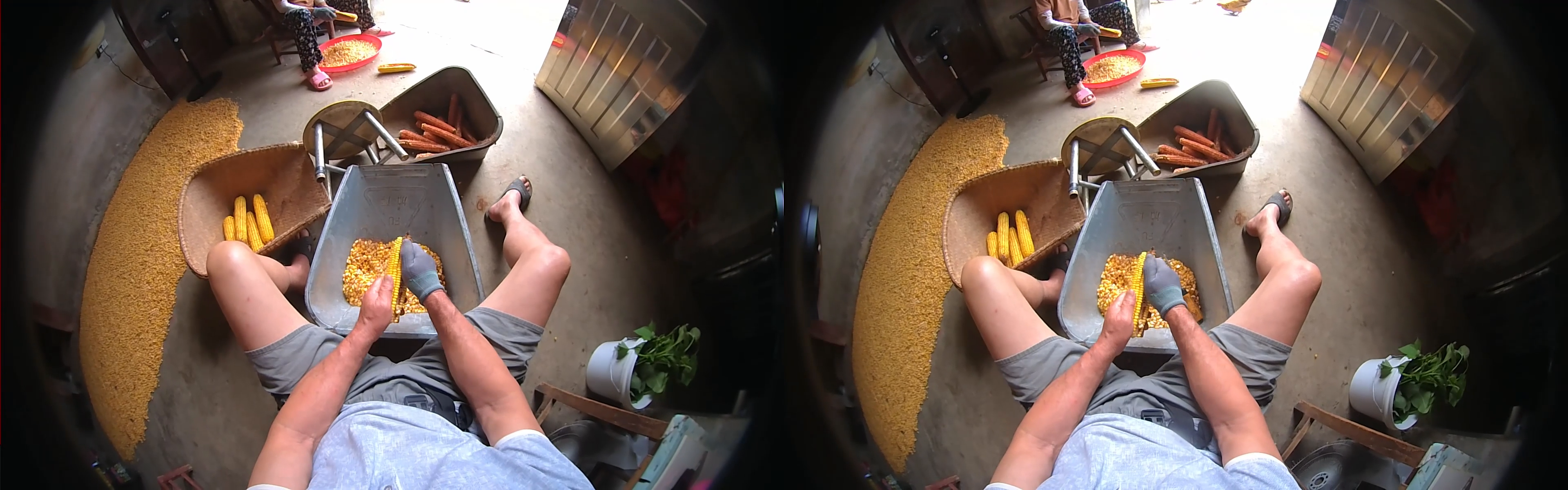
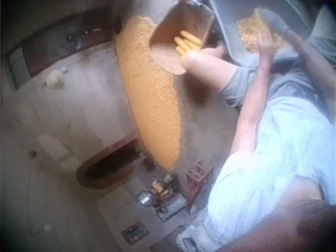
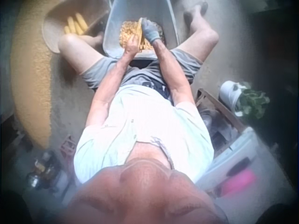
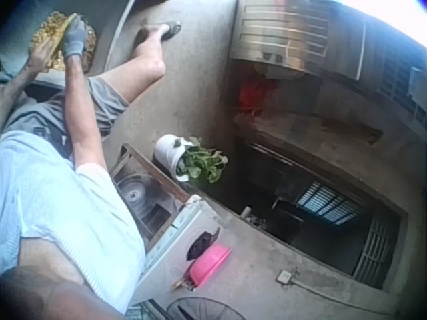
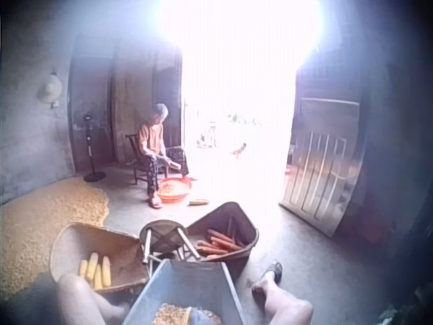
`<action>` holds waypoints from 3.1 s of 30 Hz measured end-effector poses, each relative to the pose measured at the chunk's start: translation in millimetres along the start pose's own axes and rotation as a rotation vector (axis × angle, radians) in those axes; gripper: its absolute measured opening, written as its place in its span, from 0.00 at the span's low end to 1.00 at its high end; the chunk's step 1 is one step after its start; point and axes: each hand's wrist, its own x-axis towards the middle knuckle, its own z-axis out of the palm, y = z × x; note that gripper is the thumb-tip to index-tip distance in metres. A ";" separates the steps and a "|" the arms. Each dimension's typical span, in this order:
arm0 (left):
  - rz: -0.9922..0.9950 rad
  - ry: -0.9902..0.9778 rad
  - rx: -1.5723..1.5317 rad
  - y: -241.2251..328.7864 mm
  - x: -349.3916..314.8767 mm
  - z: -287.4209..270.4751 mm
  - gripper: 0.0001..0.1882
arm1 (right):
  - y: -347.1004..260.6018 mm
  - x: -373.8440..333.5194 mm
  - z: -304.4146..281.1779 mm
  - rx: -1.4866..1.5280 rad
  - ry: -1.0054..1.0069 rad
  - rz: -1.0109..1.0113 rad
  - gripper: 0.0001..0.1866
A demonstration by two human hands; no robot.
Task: Shelling kernels from ears of corn by hand into a metal container.
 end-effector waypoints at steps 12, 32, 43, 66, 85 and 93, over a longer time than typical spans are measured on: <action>-0.005 0.013 -0.010 2.5 5.6 -0.5 0.19 | -8.5 -0.4 -9.5 -0.119 -0.193 0.088 0.30; 0.007 -0.046 0.313 19.2 -2.2 -4.3 0.23 | -8.6 3.4 -17.2 0.304 -0.165 0.400 0.34; -0.041 -0.123 0.096 7.2 6.0 -6.2 0.19 | 1.0 -5.7 1.1 0.021 -0.044 0.106 0.28; 0.052 -0.231 0.060 7.2 16.2 -10.9 0.42 | 15.5 -6.2 12.9 0.217 -0.215 0.222 0.36; 0.066 -0.193 -0.014 2.9 20.6 -10.4 0.40 | -11.4 -17.6 6.6 0.050 -0.147 0.236 0.30; -0.275 -0.199 0.081 36.4 15.9 -12.5 0.35 | 0.1 -17.7 9.0 0.255 -0.180 0.185 0.25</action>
